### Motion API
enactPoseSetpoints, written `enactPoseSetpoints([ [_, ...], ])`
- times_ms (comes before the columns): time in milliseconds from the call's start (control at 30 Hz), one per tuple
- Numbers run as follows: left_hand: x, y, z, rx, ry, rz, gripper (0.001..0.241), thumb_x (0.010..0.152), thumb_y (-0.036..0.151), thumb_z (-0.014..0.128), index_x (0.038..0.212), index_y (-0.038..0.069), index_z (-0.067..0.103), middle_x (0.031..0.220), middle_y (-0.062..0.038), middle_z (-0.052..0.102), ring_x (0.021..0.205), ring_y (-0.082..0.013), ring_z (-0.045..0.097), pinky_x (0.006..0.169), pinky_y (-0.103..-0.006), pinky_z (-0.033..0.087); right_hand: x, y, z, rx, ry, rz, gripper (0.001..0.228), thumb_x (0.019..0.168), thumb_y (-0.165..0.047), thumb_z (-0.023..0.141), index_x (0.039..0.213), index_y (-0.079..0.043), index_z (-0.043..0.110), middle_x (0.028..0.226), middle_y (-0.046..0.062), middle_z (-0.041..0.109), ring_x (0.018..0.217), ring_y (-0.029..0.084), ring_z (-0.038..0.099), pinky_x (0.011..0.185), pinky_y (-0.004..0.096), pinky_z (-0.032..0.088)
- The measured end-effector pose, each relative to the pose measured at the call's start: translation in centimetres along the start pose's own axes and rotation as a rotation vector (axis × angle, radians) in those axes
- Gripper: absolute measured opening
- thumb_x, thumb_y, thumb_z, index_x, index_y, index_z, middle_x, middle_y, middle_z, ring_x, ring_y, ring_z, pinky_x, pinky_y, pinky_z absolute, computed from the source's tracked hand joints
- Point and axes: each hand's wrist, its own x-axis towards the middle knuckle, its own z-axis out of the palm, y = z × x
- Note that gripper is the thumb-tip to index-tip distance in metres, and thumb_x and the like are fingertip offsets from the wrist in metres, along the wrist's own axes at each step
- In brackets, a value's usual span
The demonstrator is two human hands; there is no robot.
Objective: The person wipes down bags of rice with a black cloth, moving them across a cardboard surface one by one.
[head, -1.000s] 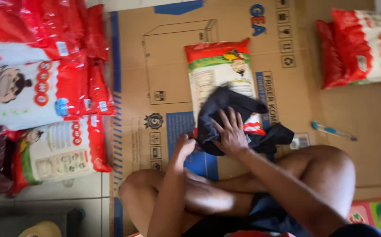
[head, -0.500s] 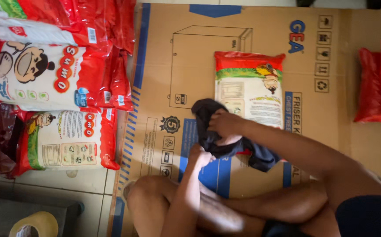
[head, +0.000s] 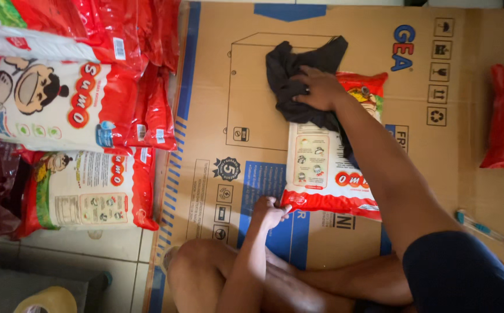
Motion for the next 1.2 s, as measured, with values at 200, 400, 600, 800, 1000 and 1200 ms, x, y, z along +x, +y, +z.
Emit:
enactPoseSetpoints([
  [200,0.3,-0.3,0.2,0.043,0.011,0.041,0.035,0.086,0.037,0.08,0.095,0.003,0.076,0.069,-0.006,0.078,0.063,-0.0127,0.077,0.068,-0.0203,0.06,-4.0,6.7,1.0,0.044,0.185,0.327,0.078,0.097,-0.07,0.05,0.154,-0.016,0.053,0.154,0.012,0.057,0.144,0.033,0.049,0.119,0.051,0.035],
  [400,0.5,-0.3,0.2,0.07,0.002,0.052,0.026,0.086,0.022,0.078,0.104,0.004,0.077,0.073,-0.009,0.079,0.068,-0.0161,0.079,0.071,-0.0253,0.062,-8.8,9.3,5.8,0.346,0.448,0.614,0.086,0.094,-0.066,0.066,0.159,-0.014,0.044,0.166,0.016,0.025,0.152,0.043,0.03,0.122,0.059,0.036],
  [600,0.5,0.3,-0.8,-0.003,-0.076,0.075,0.029,0.09,0.017,0.076,0.103,-0.009,0.072,0.08,-0.023,0.077,0.067,-0.0241,0.078,0.066,-0.0305,0.062,-17.3,6.7,14.3,0.564,0.592,0.657,0.086,0.101,-0.051,0.066,0.168,-0.022,0.02,0.164,0.031,0.031,0.148,0.047,0.038,0.123,0.058,0.036],
  [800,0.8,0.5,-0.4,0.0,-0.058,0.084,0.029,0.091,0.018,0.075,0.097,-0.01,0.072,0.075,-0.025,0.076,0.062,-0.028,0.078,0.061,-0.0353,0.064,-26.1,2.3,23.2,0.598,0.7,0.716,0.06,0.093,-0.041,0.071,0.142,-0.012,0.051,0.127,0.029,0.066,0.123,0.046,0.062,0.107,0.057,0.049],
  [1000,-0.2,0.6,-0.1,0.069,0.023,0.089,0.031,0.091,0.025,0.078,0.097,-0.005,0.074,0.078,-0.02,0.079,0.068,-0.0239,0.079,0.065,-0.0326,0.064,-28.9,-0.4,26.9,-0.01,0.893,0.652,0.085,0.086,-0.055,0.077,0.134,0.012,0.056,0.125,0.033,0.059,0.114,0.047,0.065,0.102,0.047,0.053],
  [1200,-3.2,2.4,0.0,0.357,0.136,0.142,0.037,0.087,0.051,0.073,0.1,0.017,0.08,0.079,0.0,0.081,0.089,-0.0174,0.079,0.085,-0.0323,0.062,-31.2,5.8,29.8,-0.246,0.711,0.566,0.072,0.081,-0.055,0.069,0.102,0.013,0.067,0.086,0.029,0.066,0.073,0.047,0.07,0.07,0.052,0.059],
])
